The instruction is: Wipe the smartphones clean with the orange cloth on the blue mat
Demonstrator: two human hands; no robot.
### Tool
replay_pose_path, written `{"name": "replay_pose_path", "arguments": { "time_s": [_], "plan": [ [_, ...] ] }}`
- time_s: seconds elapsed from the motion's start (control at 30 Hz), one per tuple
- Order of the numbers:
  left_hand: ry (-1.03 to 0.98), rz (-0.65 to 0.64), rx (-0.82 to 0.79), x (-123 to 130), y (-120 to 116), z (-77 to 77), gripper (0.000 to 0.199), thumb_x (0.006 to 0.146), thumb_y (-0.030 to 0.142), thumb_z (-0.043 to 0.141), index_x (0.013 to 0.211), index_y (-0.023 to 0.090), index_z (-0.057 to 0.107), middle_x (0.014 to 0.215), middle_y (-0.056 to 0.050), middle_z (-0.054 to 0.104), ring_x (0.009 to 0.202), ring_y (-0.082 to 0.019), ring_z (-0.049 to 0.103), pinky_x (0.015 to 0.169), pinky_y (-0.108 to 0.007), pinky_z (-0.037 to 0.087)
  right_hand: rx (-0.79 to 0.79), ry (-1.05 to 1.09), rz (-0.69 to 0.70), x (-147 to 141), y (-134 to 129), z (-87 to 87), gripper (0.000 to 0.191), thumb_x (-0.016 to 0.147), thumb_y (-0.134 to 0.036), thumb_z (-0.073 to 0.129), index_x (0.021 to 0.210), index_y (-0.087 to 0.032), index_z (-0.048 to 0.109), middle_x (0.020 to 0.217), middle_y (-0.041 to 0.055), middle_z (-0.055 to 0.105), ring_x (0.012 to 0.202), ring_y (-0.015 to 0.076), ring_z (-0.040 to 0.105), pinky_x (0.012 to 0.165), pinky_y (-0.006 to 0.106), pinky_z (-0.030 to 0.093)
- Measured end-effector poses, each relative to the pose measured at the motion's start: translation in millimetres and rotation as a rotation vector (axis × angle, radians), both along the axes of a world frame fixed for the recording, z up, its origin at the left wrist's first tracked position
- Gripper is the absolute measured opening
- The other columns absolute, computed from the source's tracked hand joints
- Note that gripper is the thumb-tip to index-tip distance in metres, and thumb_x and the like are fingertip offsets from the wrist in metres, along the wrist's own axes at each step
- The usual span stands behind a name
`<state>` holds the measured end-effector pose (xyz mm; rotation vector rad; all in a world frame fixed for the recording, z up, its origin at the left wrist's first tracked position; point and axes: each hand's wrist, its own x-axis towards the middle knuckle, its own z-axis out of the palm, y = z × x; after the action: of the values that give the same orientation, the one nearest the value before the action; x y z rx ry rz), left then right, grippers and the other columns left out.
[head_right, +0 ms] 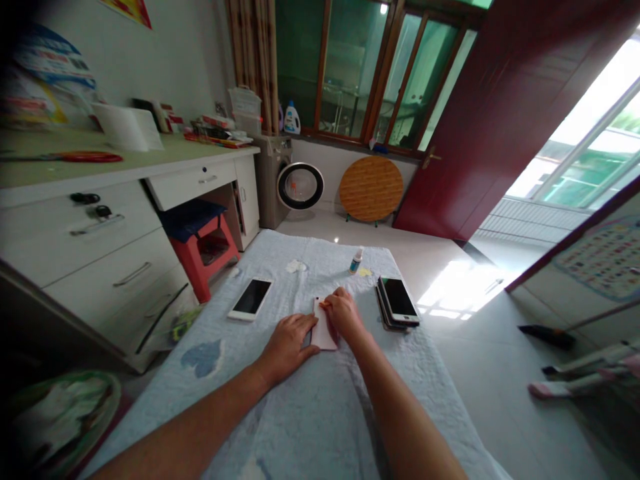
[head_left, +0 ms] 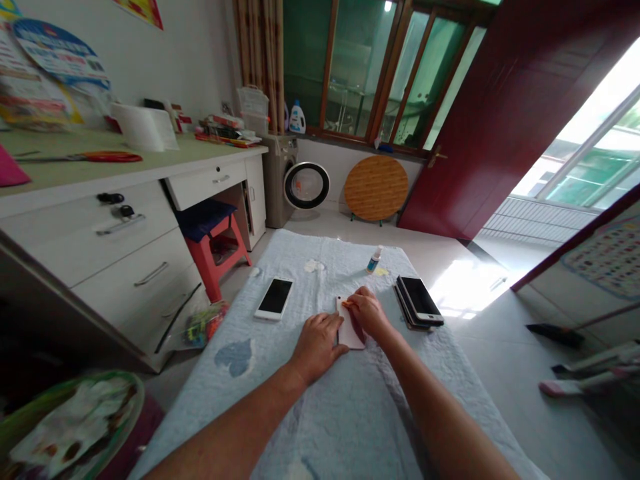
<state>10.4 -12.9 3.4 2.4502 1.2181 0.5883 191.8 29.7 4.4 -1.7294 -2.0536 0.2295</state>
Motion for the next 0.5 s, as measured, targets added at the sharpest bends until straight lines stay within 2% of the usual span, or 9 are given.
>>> {"name": "replay_pose_path", "arguments": {
  "time_s": [0.13,0.3,0.4,0.5],
  "plan": [
    [-0.026,0.029,-0.003,0.4,2.3,-8.4,0.06,0.078,0.039,0.069,0.129,0.019,0.046,0.122,-0.01,0.06,0.115,-0.027,0.053,0.099,-0.041,0.039,-0.004,0.024,0.122,-7.8,-28.9,1.9,0.02,0.089,-0.023,0.054,0.083,-0.018,0.072,0.088,0.0047,0.056,0.078,0.0128,0.053,0.072,0.023,0.04],
    [-0.039,0.027,0.022,0.6,4.2,-14.0,0.054,0.082,0.048,0.063,0.126,0.019,0.048,0.12,-0.01,0.061,0.112,-0.027,0.055,0.097,-0.041,0.041,-0.07,0.081,0.263,-3.7,-68.0,7.5,0.017,0.088,-0.02,0.056,0.087,-0.02,0.072,0.093,0.0042,0.057,0.082,0.0124,0.055,0.076,0.023,0.042],
    [-0.044,0.007,0.038,0.4,4.5,-13.3,0.053,0.082,0.052,0.062,0.123,0.019,0.052,0.123,-0.01,0.061,0.114,-0.027,0.053,0.099,-0.041,0.04,-0.084,0.077,0.271,5.5,-80.1,9.5,0.017,0.088,-0.017,0.055,0.089,-0.02,0.072,0.094,0.0042,0.057,0.083,0.0127,0.056,0.076,0.023,0.042],
    [-0.016,-0.012,0.027,-0.1,4.5,-11.8,0.047,0.08,0.046,0.067,0.118,0.021,0.056,0.127,-0.008,0.06,0.118,-0.026,0.051,0.101,-0.04,0.038,-0.084,0.065,0.232,14.7,-77.9,9.7,0.018,0.09,-0.023,0.054,0.088,-0.02,0.072,0.091,0.0041,0.056,0.08,0.0124,0.055,0.074,0.022,0.042]
  ]
}}
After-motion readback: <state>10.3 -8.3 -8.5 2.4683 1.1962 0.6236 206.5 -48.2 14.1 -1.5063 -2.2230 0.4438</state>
